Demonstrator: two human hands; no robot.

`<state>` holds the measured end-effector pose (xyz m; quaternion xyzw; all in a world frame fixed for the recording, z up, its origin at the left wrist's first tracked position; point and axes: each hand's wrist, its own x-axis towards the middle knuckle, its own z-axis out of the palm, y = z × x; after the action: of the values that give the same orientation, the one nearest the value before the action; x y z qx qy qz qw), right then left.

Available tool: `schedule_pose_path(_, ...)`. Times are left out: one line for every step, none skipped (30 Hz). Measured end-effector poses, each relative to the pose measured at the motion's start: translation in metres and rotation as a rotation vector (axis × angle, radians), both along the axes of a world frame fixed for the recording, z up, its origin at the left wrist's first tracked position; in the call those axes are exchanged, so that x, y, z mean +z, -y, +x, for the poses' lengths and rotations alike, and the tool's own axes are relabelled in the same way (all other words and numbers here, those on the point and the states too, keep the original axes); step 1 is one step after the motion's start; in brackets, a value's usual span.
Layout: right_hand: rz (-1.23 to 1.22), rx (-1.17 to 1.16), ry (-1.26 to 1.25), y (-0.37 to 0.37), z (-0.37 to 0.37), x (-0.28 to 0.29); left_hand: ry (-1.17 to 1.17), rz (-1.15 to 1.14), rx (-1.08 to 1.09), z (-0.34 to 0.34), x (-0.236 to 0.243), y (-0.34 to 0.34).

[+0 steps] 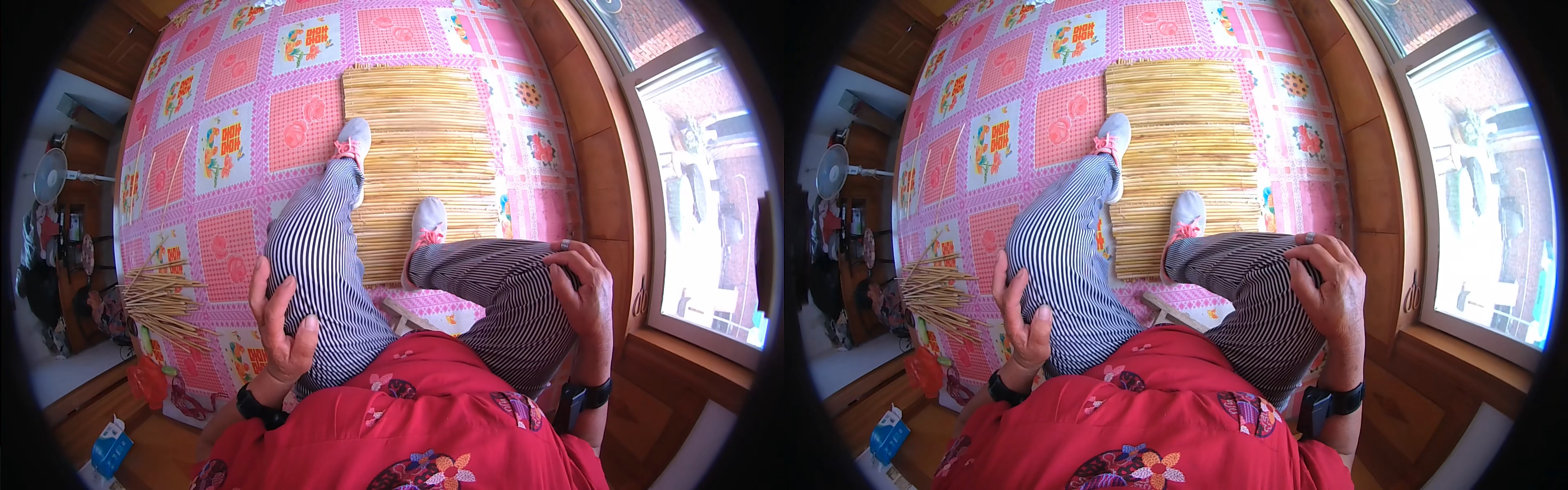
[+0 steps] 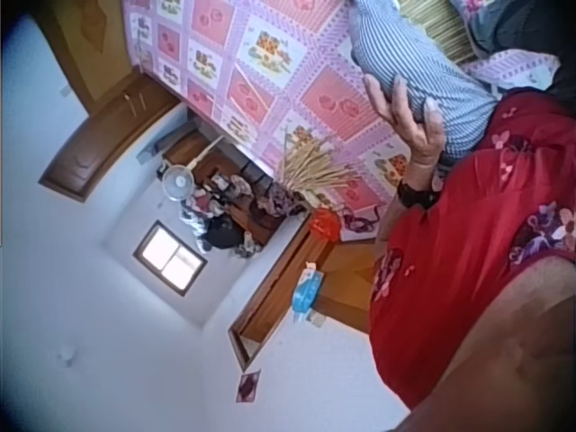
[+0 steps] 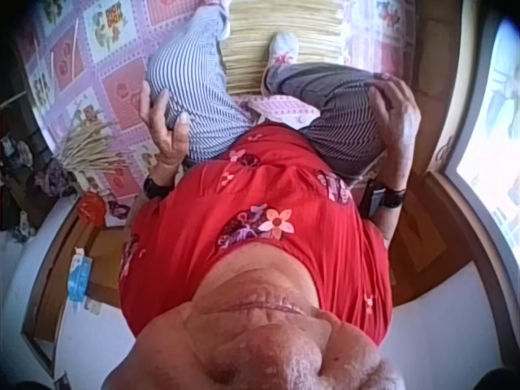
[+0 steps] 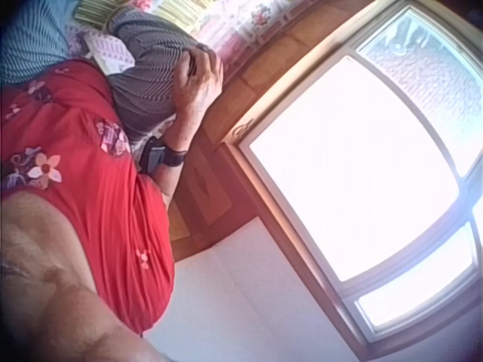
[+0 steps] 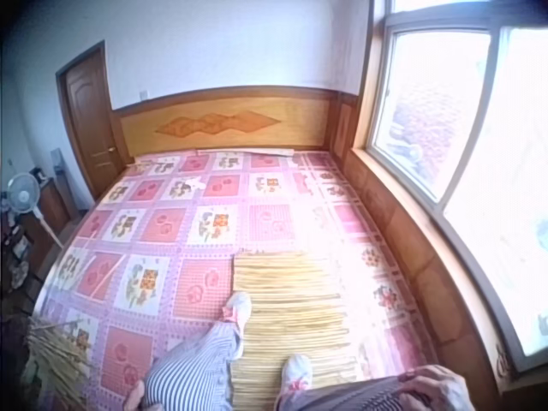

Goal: The person is weaving straw together with a needle and thread to create a mat.

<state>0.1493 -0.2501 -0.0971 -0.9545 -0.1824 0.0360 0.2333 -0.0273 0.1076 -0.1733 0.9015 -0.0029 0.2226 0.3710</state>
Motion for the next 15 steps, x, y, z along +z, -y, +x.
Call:
schedule_pose_path(0.0, -0.002, 0.002, -0.0001, 0.0, 0.0002, 0.0, 0.0, -0.001, 0.0, 0.0002, -0.0001)
schedule_pose_path(0.001, -0.002, 0.003, 0.0, -0.0001, 0.0001, 0.001, -0.001, -0.003, -0.0001, 0.0005, -0.0002)
schedule_pose_path(0.005, 0.0, 0.006, 0.0006, -0.0003, -0.0003, 0.002, 0.0, -0.004, -0.0003, 0.0011, -0.0001)
schedule_pose_path(0.008, 0.002, 0.008, 0.0011, -0.0004, -0.0004, -0.01, 0.011, 0.002, -0.0008, 0.002, -0.0001)
schedule_pose_path(0.008, 0.0, 0.009, 0.0013, -0.0004, -0.0002, -0.021, 0.023, 0.007, -0.0009, 0.0029, 0.0)
schedule_pose_path(0.006, 0.0, 0.009, 0.001, -0.0004, -0.0001, -0.02, 0.023, 0.008, -0.0011, 0.0034, 0.0003)
schedule_pose_path(0.003, 0.0, 0.008, 0.0008, -0.0006, -0.0001, -0.029, 0.02, 0.014, -0.0011, 0.0039, 0.0008)
schedule_pose_path(0.003, 0.0, 0.009, 0.0011, -0.001, -0.0005, -0.039, 0.016, 0.02, -0.0011, 0.0042, 0.001)
schedule_pose_path(0.003, -0.002, 0.01, 0.0016, -0.0011, -0.001, -0.037, 0.017, 0.02, -0.0011, 0.0038, 0.0009)
schedule_pose_path(0.003, -0.003, 0.011, 0.0019, -0.0011, -0.0012, -0.029, 0.016, 0.02, -0.0012, 0.0029, 0.0008)
schedule_pose_path(0.003, -0.003, 0.013, 0.0017, -0.0011, -0.001, -0.02, 0.016, 0.02, -0.0013, 0.0021, 0.0007)
schedule_pose_path(0.004, -0.001, 0.017, 0.0015, -0.0014, -0.0007, -0.019, 0.016, 0.02, -0.001, 0.0019, 0.0007)
schedule_pose_path(0.006, 0.0, 0.022, 0.0015, -0.0017, -0.0006, -0.016, 0.012, 0.018, -0.0006, 0.0018, 0.0008)
schedule_pose_path(0.006, 0.0, 0.023, 0.0017, -0.0021, -0.0009, -0.014, 0.007, 0.016, -0.0005, 0.0019, 0.0009)
schedule_pose_path(0.005, -0.003, 0.027, 0.002, -0.0025, -0.0011, -0.013, 0.007, 0.015, -0.0006, 0.0025, 0.0011)
